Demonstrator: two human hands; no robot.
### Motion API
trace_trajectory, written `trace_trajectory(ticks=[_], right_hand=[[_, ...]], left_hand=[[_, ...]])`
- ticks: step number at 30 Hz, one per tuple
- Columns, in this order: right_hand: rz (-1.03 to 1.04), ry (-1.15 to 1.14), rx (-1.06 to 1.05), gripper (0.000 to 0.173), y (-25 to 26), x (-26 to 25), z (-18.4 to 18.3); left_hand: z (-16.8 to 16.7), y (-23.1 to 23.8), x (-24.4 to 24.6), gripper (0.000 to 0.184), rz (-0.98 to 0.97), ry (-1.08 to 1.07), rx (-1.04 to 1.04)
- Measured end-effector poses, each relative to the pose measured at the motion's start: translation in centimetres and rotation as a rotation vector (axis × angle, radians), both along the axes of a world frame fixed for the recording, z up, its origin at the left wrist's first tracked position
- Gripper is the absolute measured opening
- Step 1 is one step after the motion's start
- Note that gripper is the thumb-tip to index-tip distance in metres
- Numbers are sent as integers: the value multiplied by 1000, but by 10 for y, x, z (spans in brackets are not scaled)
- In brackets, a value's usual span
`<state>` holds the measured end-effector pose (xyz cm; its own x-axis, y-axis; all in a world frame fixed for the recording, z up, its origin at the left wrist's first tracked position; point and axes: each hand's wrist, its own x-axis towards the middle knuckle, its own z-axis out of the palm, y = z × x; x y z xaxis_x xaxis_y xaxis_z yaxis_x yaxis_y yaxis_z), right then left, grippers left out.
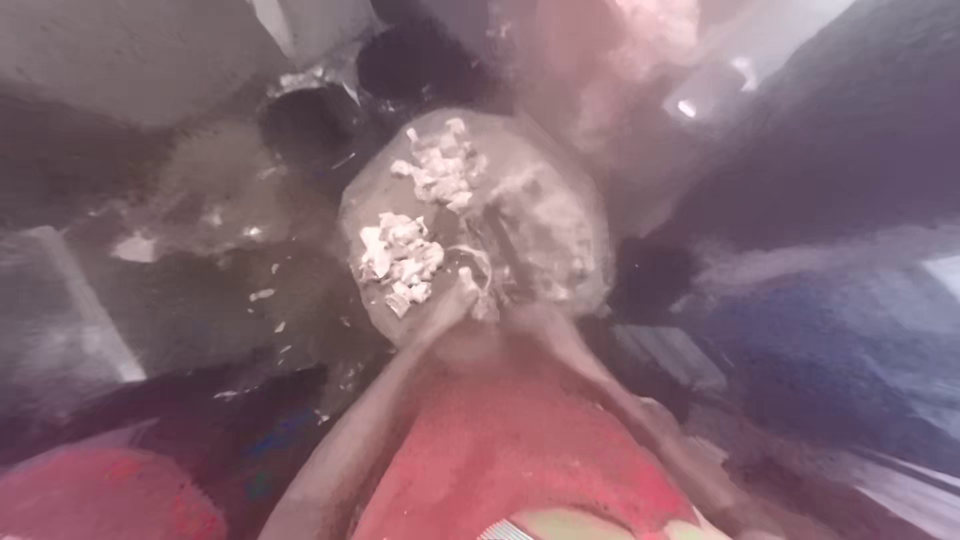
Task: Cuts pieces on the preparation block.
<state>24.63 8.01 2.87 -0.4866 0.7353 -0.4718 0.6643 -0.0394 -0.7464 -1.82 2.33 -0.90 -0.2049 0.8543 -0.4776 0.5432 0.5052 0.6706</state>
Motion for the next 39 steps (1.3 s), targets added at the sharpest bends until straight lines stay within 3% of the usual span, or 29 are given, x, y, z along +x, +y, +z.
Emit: trace_trajectory(ticks=[2, 4, 8, 10, 13, 15, 18, 20, 22, 23, 24, 26, 28, 30, 32, 35, 39], right_hand=[[49, 137, 113, 50, -2, -13, 27], [64, 247, 129, 49, -10, -22, 28], [151, 75, -102, 55, -24, -9, -62], [112, 21, -210, 56, -20, 2, -83], [19, -91, -171, 53, -13, 5, -57], [28, -81, -67, 51, 3, -3, -16], [27, 190, 136, 56, 8, -23, 39], [4, 446, 264, 77, -3, -31, 66], [53, 561, 343, 77, -11, -35, 60], [119, 506, 371, 75, -13, -32, 43], [188, 377, 353, 69, -13, -27, 17], [307, -16, 112, 61, -6, -19, -28], [292, -196, -38, 62, -5, -14, -54], [226, -215, -136, 63, -13, -5, -58], [142, -139, -175, 59, -15, 4, -64], [49, -89, -107, 54, -18, -6, -43], [107, 108, 113, 49, -11, -33, 26]], left_hand=[[-19, -8, 5, 60, 5, 139, -96], [-14, -17, 5, 62, 71, 142, -126], [-34, -18, 2, 56, 174, 97, -152], [-29, -20, -2, 51, 279, -18, -60], [-7, -29, 2, 43, 435, -286, 61], [-25, -24, 2, 39, 450, -417, 64], [-56, -28, -1, 31, 370, -279, 61], [-54, -31, 4, 32, 377, -282, 63], [-48, -28, 6, 33, 408, -271, 48], [-40, -27, 6, 35, 398, -227, 31], [-31, -26, 5, 36, 364, -165, 33], [-34, -27, -2, 39, 300, -77, 64], [-34, -31, -10, 33, 275, -56, 70], [-13, -45, -14, 28, 322, -137, 97], [-1, -50, -14, 24, 407, -354, 176], [-20, -48, -1, 30, 409, -550, 140], [-66, -41, 15, 37, 383, -320, 27]])
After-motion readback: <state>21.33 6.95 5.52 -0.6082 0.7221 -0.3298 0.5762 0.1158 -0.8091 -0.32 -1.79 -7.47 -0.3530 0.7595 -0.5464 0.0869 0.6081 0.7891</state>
